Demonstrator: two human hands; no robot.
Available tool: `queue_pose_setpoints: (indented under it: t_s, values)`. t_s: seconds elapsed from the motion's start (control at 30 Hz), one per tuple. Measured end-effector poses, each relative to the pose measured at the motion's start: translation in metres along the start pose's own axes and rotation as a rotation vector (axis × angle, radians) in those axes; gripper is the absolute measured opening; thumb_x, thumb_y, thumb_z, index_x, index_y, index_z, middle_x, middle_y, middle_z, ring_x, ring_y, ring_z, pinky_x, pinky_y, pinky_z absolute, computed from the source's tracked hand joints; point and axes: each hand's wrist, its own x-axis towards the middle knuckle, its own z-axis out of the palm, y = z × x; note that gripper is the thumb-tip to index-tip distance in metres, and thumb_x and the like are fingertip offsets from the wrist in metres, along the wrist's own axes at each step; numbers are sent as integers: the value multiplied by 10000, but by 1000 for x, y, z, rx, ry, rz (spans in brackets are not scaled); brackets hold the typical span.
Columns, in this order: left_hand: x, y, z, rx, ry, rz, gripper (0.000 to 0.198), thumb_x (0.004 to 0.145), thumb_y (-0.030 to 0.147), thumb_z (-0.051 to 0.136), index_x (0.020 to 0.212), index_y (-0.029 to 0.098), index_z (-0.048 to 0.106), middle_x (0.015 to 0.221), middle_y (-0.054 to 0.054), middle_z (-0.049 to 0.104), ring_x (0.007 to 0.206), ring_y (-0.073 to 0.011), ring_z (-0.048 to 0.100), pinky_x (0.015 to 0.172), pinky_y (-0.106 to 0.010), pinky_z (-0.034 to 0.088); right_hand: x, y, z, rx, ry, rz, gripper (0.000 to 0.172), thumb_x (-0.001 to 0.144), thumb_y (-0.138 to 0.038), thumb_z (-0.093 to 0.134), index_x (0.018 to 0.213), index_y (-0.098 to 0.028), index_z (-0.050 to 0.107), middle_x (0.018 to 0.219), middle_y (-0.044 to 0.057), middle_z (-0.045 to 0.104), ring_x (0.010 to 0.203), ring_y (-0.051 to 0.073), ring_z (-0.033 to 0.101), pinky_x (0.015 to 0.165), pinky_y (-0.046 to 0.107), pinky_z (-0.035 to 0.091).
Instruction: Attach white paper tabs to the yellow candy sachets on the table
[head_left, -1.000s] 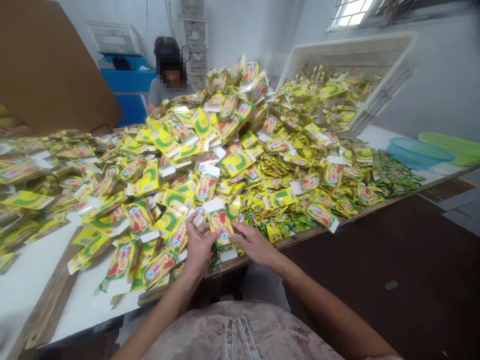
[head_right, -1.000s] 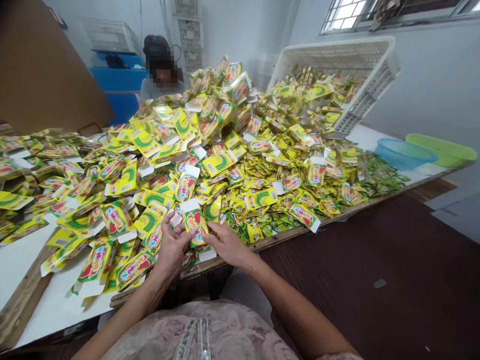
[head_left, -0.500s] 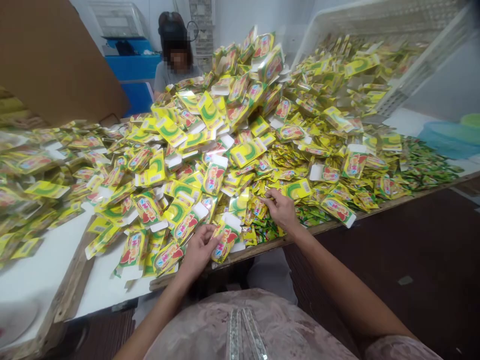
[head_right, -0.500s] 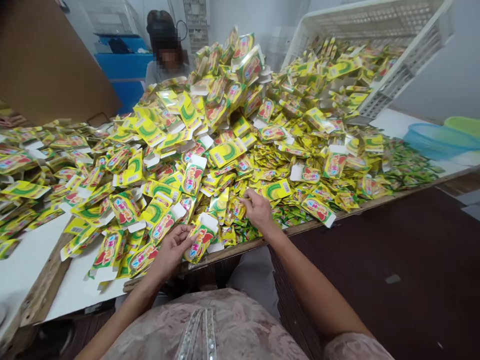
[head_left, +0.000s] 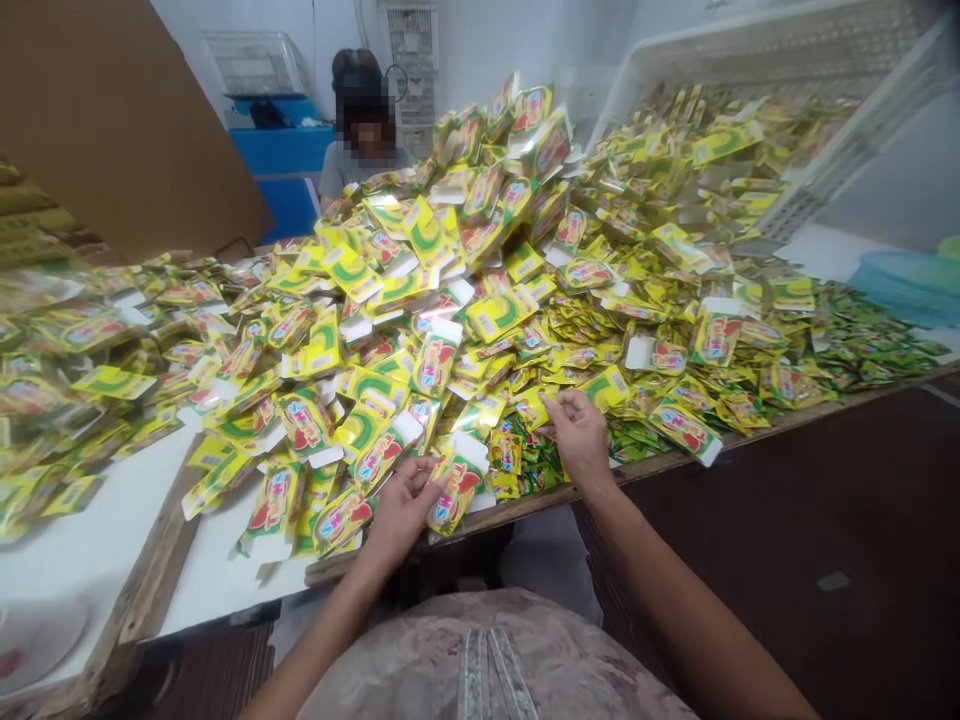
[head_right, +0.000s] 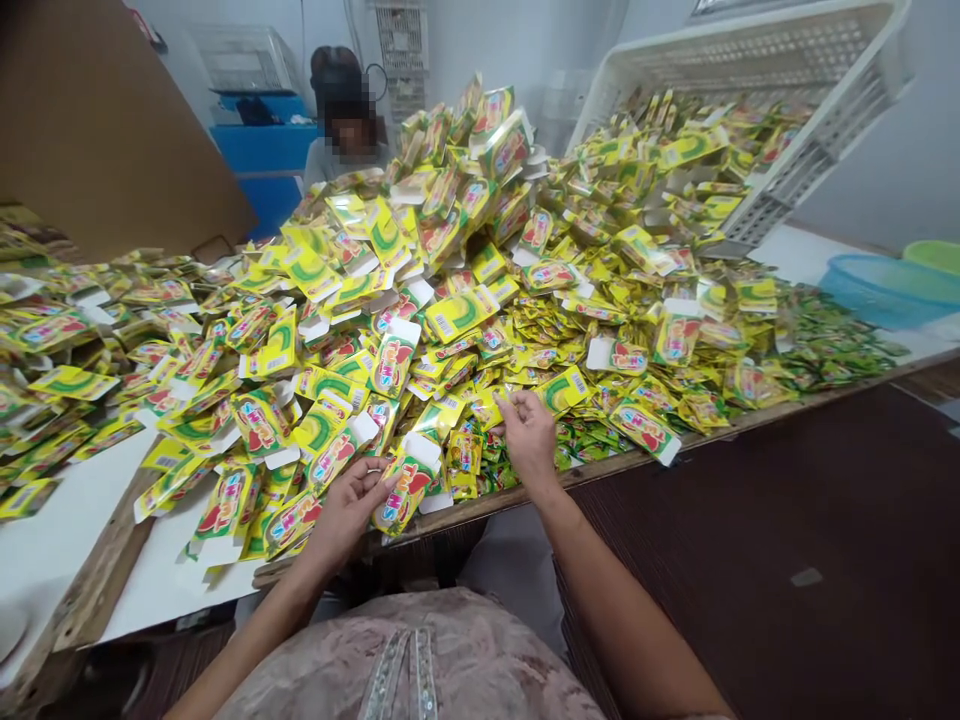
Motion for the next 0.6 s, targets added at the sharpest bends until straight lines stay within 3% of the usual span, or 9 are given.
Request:
queue_pose_setpoints:
  t_s: [0.13,0.23,0.43,0.6]
  values:
    - [-3,-4,-1,21,-29,22,354,716,425,703,900,169,542,715,12,656,635,-114,596,616,-209,452,-31,0,14,99,-215,168,396,583,-501,751,709,-204,522,595,-43,532,531,123,517,437,237,469]
    - [-8,-10,-5,-6,-38,0,352,718,411,707,910,170,538,741,5,664,667,-124,611,639,-219,465,-50,3,20,58,-284,140,367,603,-483,748,683,-190,541,590,-42,530,540,111,507,482,226,444]
    - [-16,-12,-9,-27,-89,-33,374,701,412,724,917,165,545,732,-4,668,642,-127,608,628,-226,463,-59,3,24,15,-244,59,353,669,-504,683,663,-191,521,569,-40,503,501,96,435,480,221,349]
    - [-21,-5,-6,-54,-36,-45,404,696,462,712,923,155,582,751,-9,667,651,-134,606,650,-241,466,-68,0,21,-236,-202,-98,293,729,-450,633,643,-186,542,561,-40,459,514,96,384,500,228,297]
